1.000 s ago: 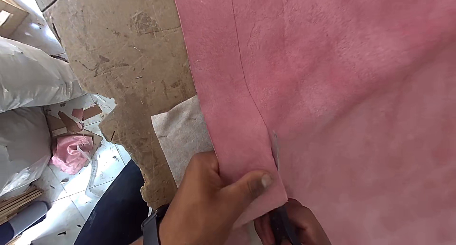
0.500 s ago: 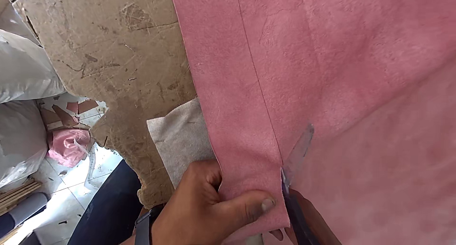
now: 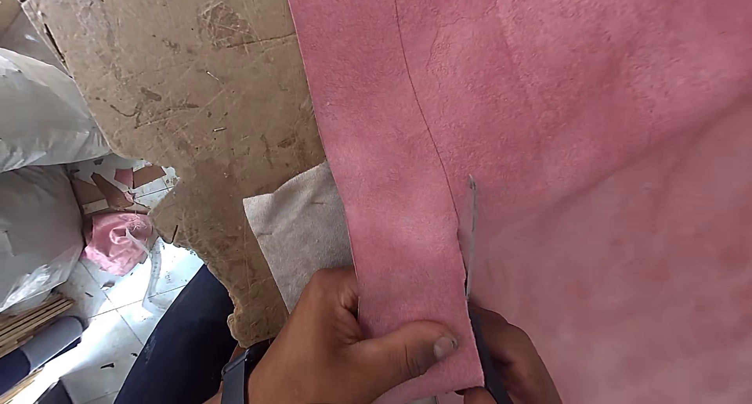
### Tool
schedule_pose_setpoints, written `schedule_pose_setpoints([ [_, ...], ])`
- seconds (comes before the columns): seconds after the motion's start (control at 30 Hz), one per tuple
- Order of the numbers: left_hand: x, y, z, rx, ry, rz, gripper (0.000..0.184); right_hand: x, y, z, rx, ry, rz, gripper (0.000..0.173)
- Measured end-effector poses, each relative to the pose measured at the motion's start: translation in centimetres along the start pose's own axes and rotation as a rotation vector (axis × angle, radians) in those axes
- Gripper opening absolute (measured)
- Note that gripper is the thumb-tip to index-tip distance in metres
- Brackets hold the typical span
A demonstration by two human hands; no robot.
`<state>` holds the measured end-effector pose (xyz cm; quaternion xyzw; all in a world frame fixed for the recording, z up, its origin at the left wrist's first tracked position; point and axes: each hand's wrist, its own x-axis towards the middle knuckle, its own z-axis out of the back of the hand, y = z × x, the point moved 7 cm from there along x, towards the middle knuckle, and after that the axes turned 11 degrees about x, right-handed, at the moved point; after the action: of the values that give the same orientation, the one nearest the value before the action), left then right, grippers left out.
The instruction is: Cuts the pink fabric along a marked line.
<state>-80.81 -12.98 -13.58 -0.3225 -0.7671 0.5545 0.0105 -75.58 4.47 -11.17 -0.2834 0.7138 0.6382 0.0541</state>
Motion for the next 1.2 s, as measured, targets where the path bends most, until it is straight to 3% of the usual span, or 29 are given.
schedule_pose_setpoints([
  [0.3,-0.4,-0.1,0.3,0.02,0.06,0.018,0.017,0.3,-0.5,0.0,-0.051,-0.011,0.04,0.03],
  [0.47,1.5,-1.8,2.2,-0.253,0.011,0.127,0.037,0.1,-0.7,0.5,0.052,0.034,0.005,0.037],
  [0.67,4.5,-3.3,2.7,-0.166,-0.17,0.111,0.015,0.9,-0.4,0.7,0.107,0.065,0.008,0.038],
  [0.93,3.6,-3.0,2.7,-0.086,-0.048,-0.026,0.017,4.0,2.5,0.7,0.006,0.016,0.012,0.054],
  [1.1,3.7,-3.0,2.7,-0.121,-0.045,-0.036,0.017,4.9,4.3,0.1,-0.024,-0.079,-0.068,0.076],
  [1.2,3.7,-2.9,2.7,-0.135,-0.05,-0.036,0.016,5.1,4.7,0.0,-0.072,-0.054,-0.043,0.075],
])
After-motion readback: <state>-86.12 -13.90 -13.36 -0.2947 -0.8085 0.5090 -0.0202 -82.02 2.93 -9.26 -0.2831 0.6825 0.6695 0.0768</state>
